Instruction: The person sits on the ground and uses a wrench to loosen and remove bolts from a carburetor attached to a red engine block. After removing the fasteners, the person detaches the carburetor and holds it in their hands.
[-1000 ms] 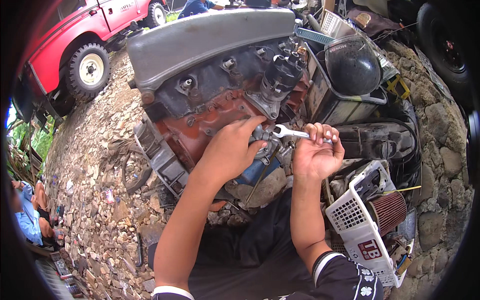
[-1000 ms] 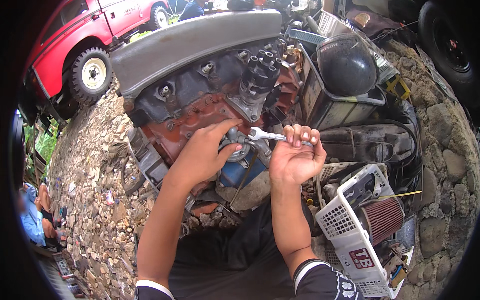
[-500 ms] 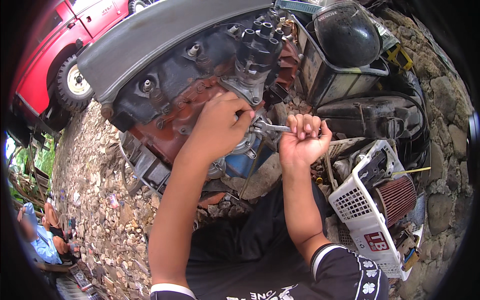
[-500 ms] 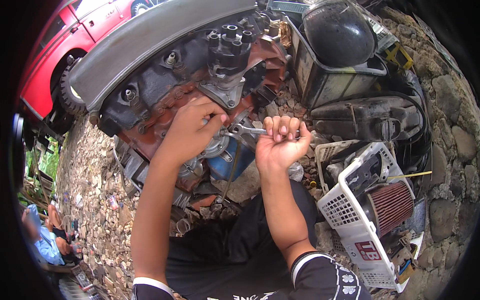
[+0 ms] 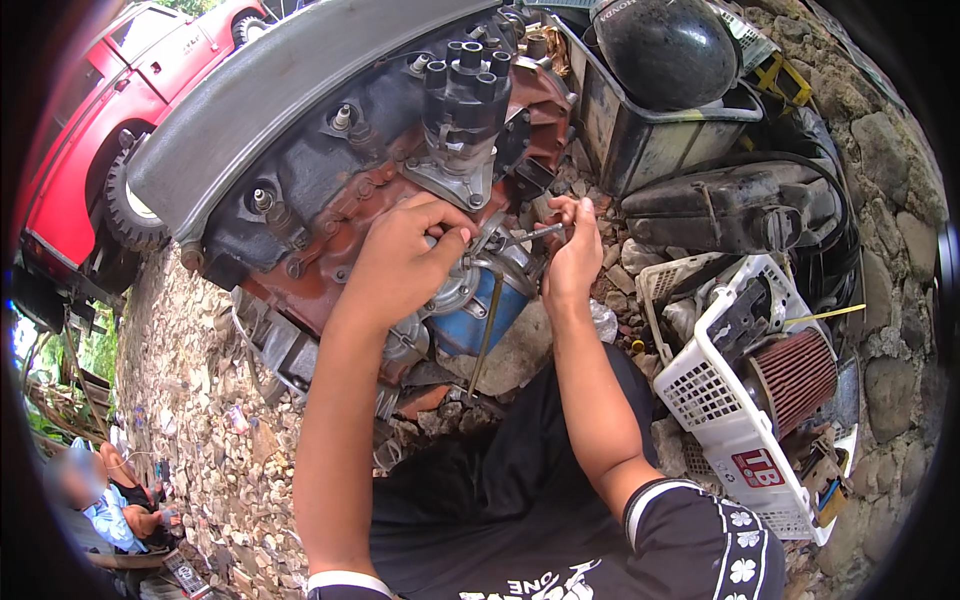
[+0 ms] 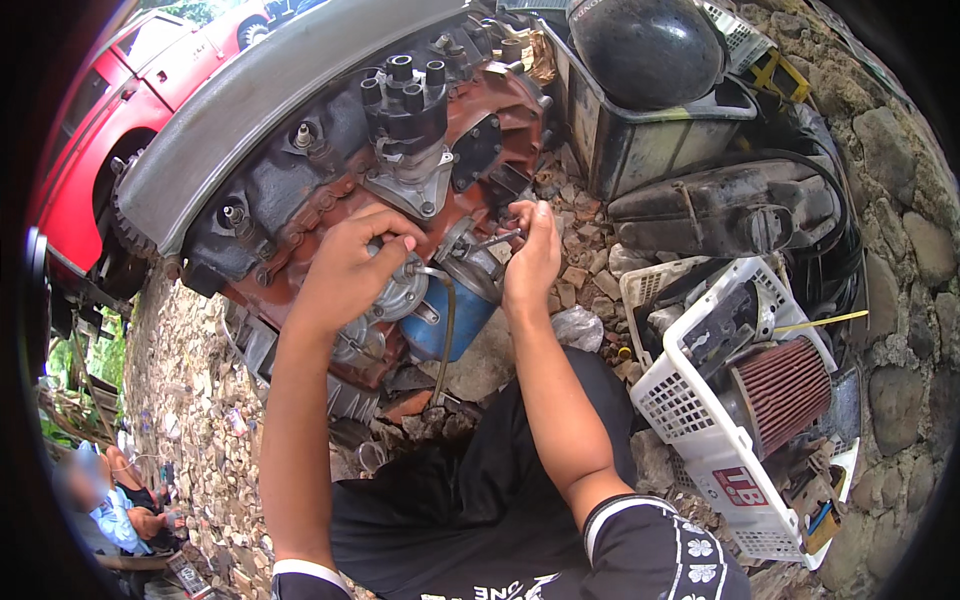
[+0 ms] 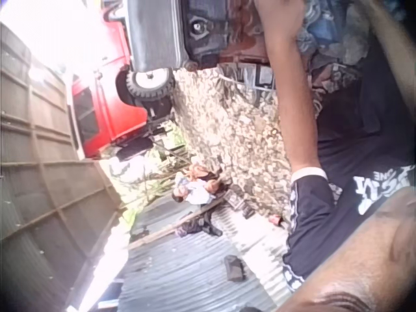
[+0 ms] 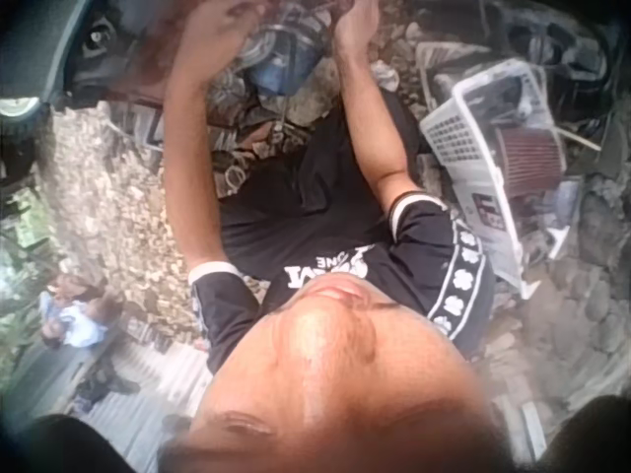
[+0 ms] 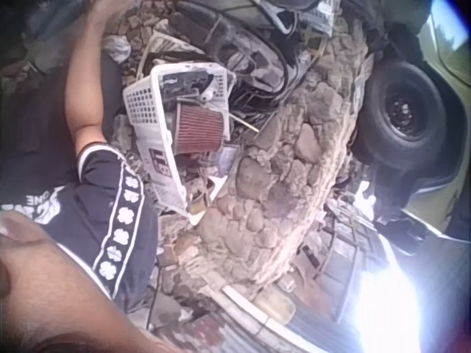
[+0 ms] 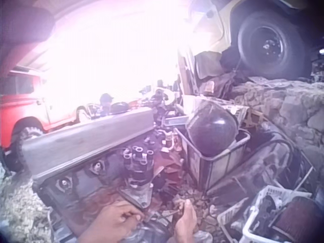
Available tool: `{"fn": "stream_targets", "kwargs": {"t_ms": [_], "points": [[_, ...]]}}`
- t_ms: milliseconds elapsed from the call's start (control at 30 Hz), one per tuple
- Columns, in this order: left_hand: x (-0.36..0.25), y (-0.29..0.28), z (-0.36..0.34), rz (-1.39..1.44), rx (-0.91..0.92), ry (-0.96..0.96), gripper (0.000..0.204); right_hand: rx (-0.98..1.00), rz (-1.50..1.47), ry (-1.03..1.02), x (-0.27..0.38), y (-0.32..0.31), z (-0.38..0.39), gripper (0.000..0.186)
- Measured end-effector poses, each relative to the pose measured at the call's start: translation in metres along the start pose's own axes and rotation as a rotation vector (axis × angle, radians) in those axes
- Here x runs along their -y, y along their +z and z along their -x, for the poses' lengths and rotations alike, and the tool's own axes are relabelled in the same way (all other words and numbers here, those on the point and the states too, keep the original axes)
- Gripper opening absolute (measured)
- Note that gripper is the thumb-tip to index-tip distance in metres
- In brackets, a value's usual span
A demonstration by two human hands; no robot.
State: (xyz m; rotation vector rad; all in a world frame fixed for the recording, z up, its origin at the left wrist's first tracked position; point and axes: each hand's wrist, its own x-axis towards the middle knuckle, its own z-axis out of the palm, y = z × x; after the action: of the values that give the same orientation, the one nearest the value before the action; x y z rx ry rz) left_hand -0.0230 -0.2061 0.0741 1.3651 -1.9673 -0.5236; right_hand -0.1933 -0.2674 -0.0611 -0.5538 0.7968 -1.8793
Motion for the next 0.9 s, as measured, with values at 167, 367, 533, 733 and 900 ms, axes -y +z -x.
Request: {"fn": "stream_targets", "kwargs": {"t_ms": [167, 367, 533, 733, 900], "points": [[-0.002, -0.001, 0.001, -0.030, -0.160, 0.042, 0.019, 0.485, 0.640, 0.125, 0.054, -0.022, -0.012, 0.036], [0.001, -0.005, 0.003, -0.152, -0.351, -0.035, 0.025, 0.495, 0.473, -0.007, 0.092, -0.026, 0.000, 0.033], [-0.003, -0.003, 0.004, -0.307, -0.374, -0.017, 0.020, 0.620, 0.243, -0.133, 0.103, -0.015, 0.018, 0.032], [0.005, -0.005, 0.006, -0.418, -0.270, 0.003, 0.033, 0.677, 0.181, -0.300, 0.068, -0.001, 0.028, 0.027], [0.005, -0.006, 0.006, -0.474, -0.209, 0.016, 0.039, 0.635, 0.246, -0.244, 0.050, 0.002, 0.029, 0.028]]}}
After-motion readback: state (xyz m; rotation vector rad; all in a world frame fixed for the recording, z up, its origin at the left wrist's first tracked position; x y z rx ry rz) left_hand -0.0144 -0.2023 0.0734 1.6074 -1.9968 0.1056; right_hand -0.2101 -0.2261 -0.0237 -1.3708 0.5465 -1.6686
